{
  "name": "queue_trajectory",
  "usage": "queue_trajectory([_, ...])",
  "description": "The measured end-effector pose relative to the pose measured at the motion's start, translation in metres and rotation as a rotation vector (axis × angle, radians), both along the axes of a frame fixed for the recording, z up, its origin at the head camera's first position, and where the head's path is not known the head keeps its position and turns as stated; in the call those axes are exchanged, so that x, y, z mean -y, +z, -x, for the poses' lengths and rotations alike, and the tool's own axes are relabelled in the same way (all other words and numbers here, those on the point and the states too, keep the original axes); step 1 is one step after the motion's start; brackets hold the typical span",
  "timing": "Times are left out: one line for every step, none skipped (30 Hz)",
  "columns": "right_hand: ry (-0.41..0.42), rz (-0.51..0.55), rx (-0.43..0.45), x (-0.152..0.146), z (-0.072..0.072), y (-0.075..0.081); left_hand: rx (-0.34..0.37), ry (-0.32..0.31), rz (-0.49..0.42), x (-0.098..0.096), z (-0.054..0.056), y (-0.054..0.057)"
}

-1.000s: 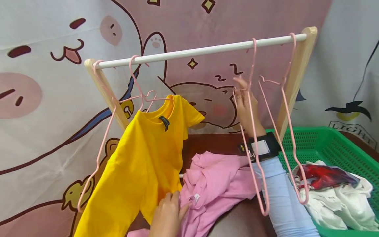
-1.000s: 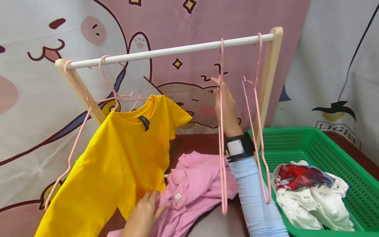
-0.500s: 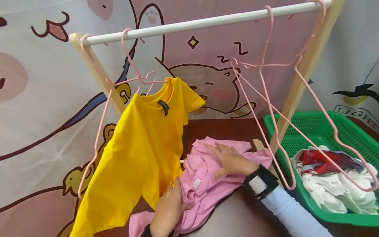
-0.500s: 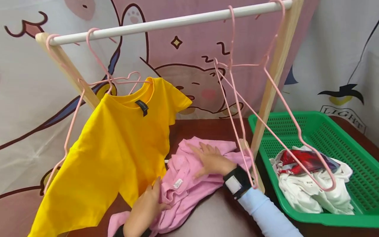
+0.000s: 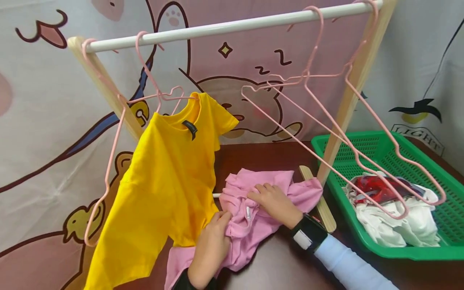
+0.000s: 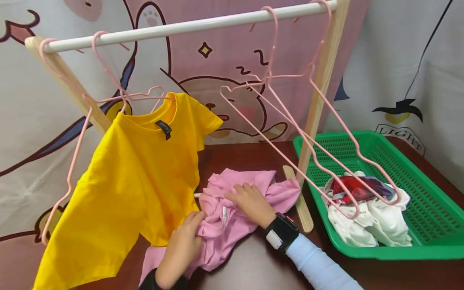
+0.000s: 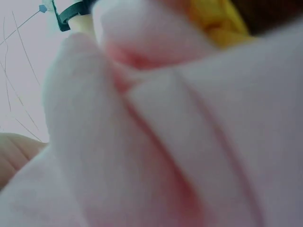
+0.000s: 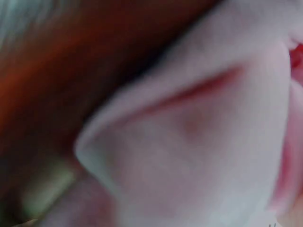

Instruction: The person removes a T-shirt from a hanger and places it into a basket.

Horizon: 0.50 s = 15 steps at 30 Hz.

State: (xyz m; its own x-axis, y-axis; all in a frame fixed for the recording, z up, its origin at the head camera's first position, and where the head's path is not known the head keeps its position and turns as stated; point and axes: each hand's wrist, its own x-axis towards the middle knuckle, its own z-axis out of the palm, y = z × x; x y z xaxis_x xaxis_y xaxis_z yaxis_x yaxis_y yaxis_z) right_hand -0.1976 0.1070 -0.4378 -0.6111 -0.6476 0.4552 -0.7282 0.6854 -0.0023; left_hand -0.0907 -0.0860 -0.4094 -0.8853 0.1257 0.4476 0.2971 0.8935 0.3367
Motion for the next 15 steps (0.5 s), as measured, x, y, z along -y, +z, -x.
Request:
queue_trajectory([-0.001, 0.048, 0.027, 0.001, 0.000, 0.003, -0.024, -0.008, -0.020, 0.000, 0.002, 0.001])
queue_trajectory([-0.006, 0.103, 0.069, 0.000, -0.001, 0.008, -0.043, -0.020, -0.043, 0.001, 0.004, 0.003])
queue_trajectory([-0.007, 0.172, 0.123, 0.000, -0.002, 0.014, -0.058, -0.029, -0.067, 0.001, 0.006, 0.004])
queue_trajectory([-0.014, 0.238, 0.170, 0.000, -0.003, 0.021, -0.063, -0.037, -0.089, 0.001, 0.008, 0.006])
queue_trajectory([-0.018, 0.306, 0.210, 0.000, -0.005, 0.030, -0.067, -0.045, -0.109, 0.001, 0.011, 0.007])
queue_trajectory([-0.024, 0.362, 0.230, 0.001, -0.007, 0.038, -0.070, -0.051, -0.126, 0.001, 0.013, 0.009])
queue_trajectory([-0.030, 0.414, 0.231, 0.001, -0.009, 0.048, -0.075, -0.057, -0.145, 0.000, 0.015, 0.011])
queue_trajectory([-0.033, 0.464, 0.226, 0.002, -0.013, 0.059, -0.085, -0.065, -0.168, -0.001, 0.016, 0.012])
queue_trajectory([-0.037, 0.509, 0.210, 0.003, -0.016, 0.070, -0.102, -0.072, -0.190, -0.002, 0.018, 0.014])
queue_trajectory([-0.043, 0.550, 0.190, 0.005, -0.020, 0.081, -0.135, -0.083, -0.215, -0.004, 0.021, 0.017])
queue_trajectory([-0.043, 0.594, 0.173, 0.006, -0.024, 0.092, -0.175, -0.095, -0.246, -0.006, 0.023, 0.021])
queue_trajectory([-0.049, 0.627, 0.160, 0.007, -0.029, 0.104, -0.221, -0.111, -0.280, -0.008, 0.026, 0.027])
queue_trajectory([-0.054, 0.665, 0.148, 0.008, -0.034, 0.117, -0.259, -0.127, -0.319, -0.011, 0.029, 0.033])
queue_trajectory([-0.049, 0.703, 0.136, 0.008, -0.039, 0.129, -0.292, -0.143, -0.356, -0.014, 0.033, 0.041])
queue_trajectory([-0.049, 0.740, 0.118, 0.008, -0.043, 0.141, -0.322, -0.162, -0.392, -0.018, 0.037, 0.049])
